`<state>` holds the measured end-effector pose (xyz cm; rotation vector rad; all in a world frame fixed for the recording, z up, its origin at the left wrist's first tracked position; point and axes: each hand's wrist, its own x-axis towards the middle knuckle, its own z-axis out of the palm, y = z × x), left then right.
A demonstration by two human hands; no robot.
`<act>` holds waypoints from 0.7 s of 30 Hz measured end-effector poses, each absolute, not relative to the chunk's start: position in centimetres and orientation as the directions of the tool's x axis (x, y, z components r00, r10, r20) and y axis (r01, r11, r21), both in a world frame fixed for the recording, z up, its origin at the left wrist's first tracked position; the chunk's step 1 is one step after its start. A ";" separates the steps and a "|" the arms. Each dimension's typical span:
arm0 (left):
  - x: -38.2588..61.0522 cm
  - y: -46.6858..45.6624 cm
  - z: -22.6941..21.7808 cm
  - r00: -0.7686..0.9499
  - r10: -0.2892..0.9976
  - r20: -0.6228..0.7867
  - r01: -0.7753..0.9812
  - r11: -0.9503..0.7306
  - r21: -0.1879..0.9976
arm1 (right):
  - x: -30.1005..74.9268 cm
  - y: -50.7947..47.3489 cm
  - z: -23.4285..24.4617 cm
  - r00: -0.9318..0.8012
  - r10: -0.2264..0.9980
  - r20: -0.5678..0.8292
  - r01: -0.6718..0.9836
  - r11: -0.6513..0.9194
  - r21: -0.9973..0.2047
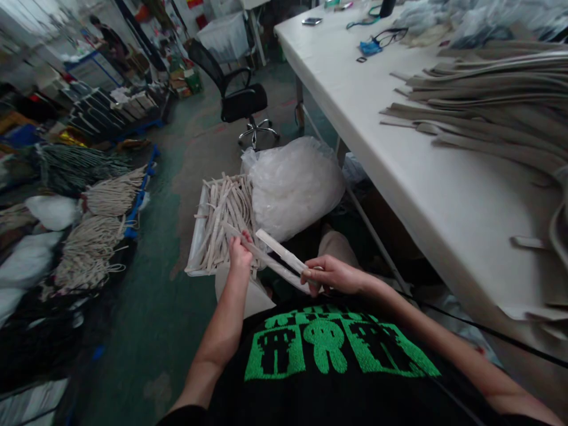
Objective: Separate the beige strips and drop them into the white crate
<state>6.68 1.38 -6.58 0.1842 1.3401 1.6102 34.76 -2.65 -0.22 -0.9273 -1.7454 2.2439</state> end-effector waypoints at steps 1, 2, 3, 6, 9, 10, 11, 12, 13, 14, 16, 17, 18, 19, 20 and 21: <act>6.7 1.5 -6.1 -0.509 0.739 -0.442 -0.576 0.089 0.812 | 34.2 -2.6 -1.0 -0.777 0.506 -0.375 0.233 -0.323 -0.917; 7.1 1.5 -5.7 -0.507 0.748 -0.427 -0.574 0.077 0.815 | 33.6 -2.4 -1.7 -0.760 0.536 -0.368 0.215 -0.327 -0.920; 7.7 1.3 -5.3 -0.491 0.773 -0.401 -0.567 0.066 0.821 | 32.9 -2.2 -2.3 -0.749 0.558 -0.357 0.199 -0.325 -0.925; 10.3 -0.1 -4.3 -0.390 0.877 -0.280 -0.517 0.043 0.855 | 30.7 -1.2 -3.7 -0.707 0.624 -0.332 0.189 -0.285 -0.940; 12.9 -1.7 -3.7 -0.335 0.924 -0.186 -0.451 0.016 0.892 | 29.1 -0.6 -4.6 -0.647 0.688 -0.328 0.204 -0.258 -0.944; 13.5 -2.1 -3.6 -0.336 0.929 -0.153 -0.420 -0.003 0.908 | 28.7 -0.6 -4.8 -0.630 0.704 -0.327 0.207 -0.254 -0.945; 13.9 -2.5 -3.6 -0.341 0.933 -0.117 -0.379 -0.023 0.925 | 28.4 -0.6 -5.0 -0.618 0.715 -0.328 0.209 -0.253 -0.945; 14.2 -2.7 -3.5 -0.344 0.935 -0.085 -0.331 -0.036 0.943 | 28.1 -0.7 -5.1 -0.613 0.719 -0.327 0.208 -0.252 -0.945; 14.2 -2.8 -3.5 -0.342 0.938 -0.062 -0.280 -0.039 0.959 | 28.0 -0.8 -5.2 -0.619 0.715 -0.325 0.208 -0.249 -0.946; 14.1 -2.9 -3.4 -0.335 0.941 -0.051 -0.234 -0.030 0.972 | 28.1 -0.8 -5.1 -0.625 0.712 -0.320 0.211 -0.240 -0.948; 13.5 -2.9 -3.1 -0.302 0.951 -0.064 -0.154 0.018 0.988 | 28.5 -0.4 -4.6 -0.607 0.745 -0.275 0.218 -0.176 -0.960; 13.0 -2.9 -2.9 -0.272 0.959 -0.077 -0.115 0.047 0.992 | 29.0 0.0 -4.2 -0.572 0.787 -0.229 0.218 -0.124 -0.968; 12.6 -2.9 -2.6 -0.225 0.969 -0.096 -0.071 0.082 0.994 | 29.5 0.5 -3.6 -0.523 0.836 -0.168 0.211 -0.064 -0.975; 12.2 -2.9 -2.3 -0.165 0.979 -0.120 -0.019 0.118 0.993 | 30.1 1.2 -2.9 -0.473 0.875 -0.103 0.202 -0.006 -0.979; 11.9 -3.0 -2.0 -0.092 0.984 -0.150 0.041 0.154 0.987 | 30.6 1.9 -2.1 -0.441 0.896 -0.047 0.186 0.040 -0.982; 11.7 -3.2 -1.7 -0.010 0.983 -0.184 0.100 0.184 0.978 | 31.1 2.5 -1.4 -0.449 0.893 -0.013 0.165 0.068 -0.984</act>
